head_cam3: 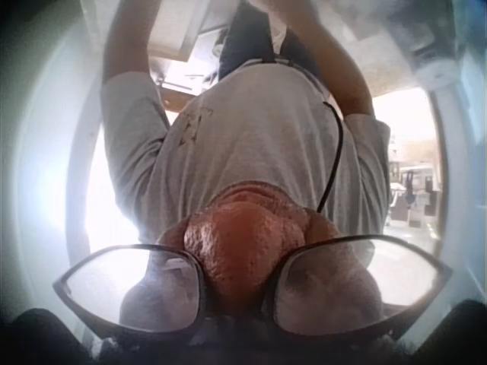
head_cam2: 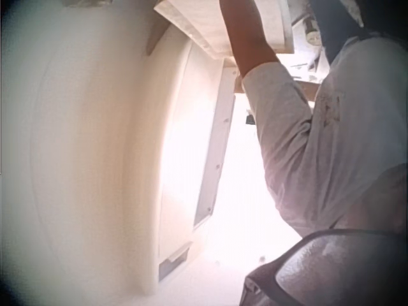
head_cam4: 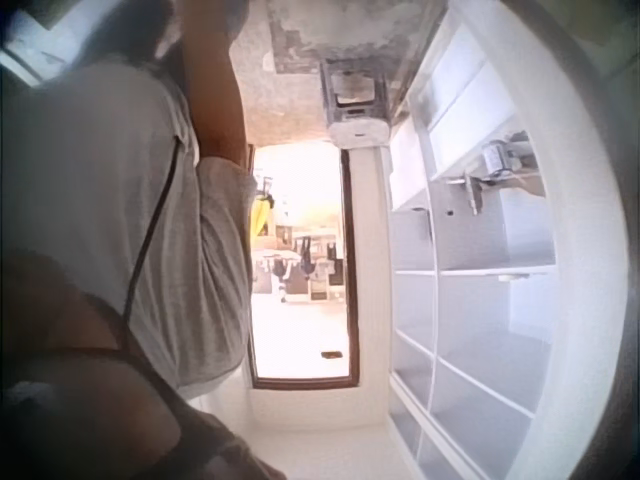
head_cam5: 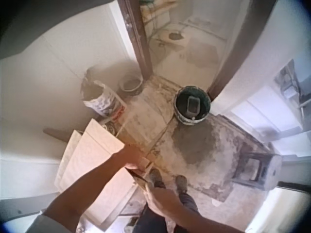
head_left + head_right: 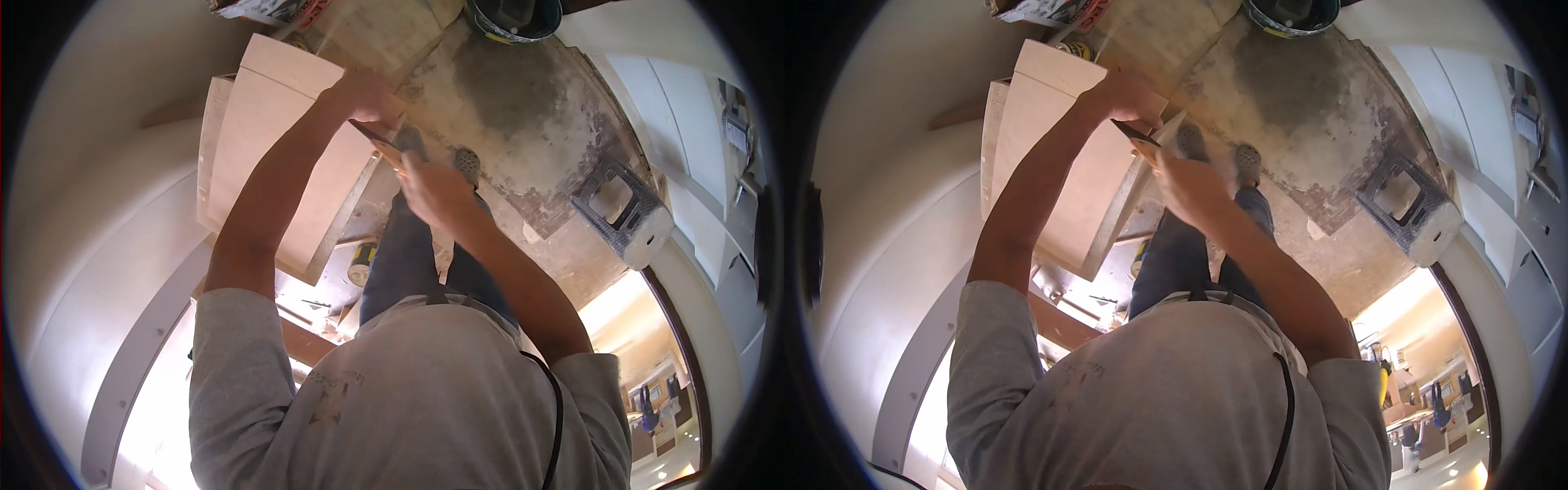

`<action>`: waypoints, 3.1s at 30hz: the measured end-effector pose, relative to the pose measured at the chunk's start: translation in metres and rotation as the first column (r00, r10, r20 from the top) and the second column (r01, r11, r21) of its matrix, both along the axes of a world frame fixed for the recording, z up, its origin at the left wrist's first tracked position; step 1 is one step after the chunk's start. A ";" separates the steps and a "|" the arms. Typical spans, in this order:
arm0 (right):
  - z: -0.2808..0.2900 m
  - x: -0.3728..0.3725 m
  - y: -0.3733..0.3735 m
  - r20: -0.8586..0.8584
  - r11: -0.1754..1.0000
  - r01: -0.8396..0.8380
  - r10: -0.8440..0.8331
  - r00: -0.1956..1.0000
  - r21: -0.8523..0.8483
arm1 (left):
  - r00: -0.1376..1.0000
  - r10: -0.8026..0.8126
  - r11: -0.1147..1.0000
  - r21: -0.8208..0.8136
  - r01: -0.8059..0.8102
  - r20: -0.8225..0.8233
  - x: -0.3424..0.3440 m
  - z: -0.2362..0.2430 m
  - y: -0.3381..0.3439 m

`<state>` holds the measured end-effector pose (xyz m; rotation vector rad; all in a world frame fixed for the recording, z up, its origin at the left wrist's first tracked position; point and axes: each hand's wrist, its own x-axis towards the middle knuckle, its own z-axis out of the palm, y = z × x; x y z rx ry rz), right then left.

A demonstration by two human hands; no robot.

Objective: The person cuts a piece off a wooden board using a hand saw and then sands the edges of the board with a sanding block.

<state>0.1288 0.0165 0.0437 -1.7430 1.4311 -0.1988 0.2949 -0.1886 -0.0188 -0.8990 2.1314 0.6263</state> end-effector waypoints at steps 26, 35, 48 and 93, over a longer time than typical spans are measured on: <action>0.003 0.001 0.004 0.097 0.997 -0.018 0.010 0.995 0.081 | 0.998 -0.002 0.998 -0.064 -0.003 -0.069 0.011 -0.001 0.002; 0.093 -0.109 0.072 -0.026 0.952 0.029 -0.022 0.999 0.304 | 0.993 0.022 0.998 -0.056 -0.029 -0.114 0.017 -0.003 0.008; -0.004 0.026 -0.005 -0.018 0.998 0.009 -0.008 1.000 0.067 | 1.000 -0.014 1.000 0.013 0.014 0.019 0.005 0.000 0.006; -0.084 -0.294 0.239 -0.556 0.882 0.444 -0.293 0.778 0.156 | -0.531 0.615 0.451 0.813 -0.369 -0.582 0.077 0.265 0.001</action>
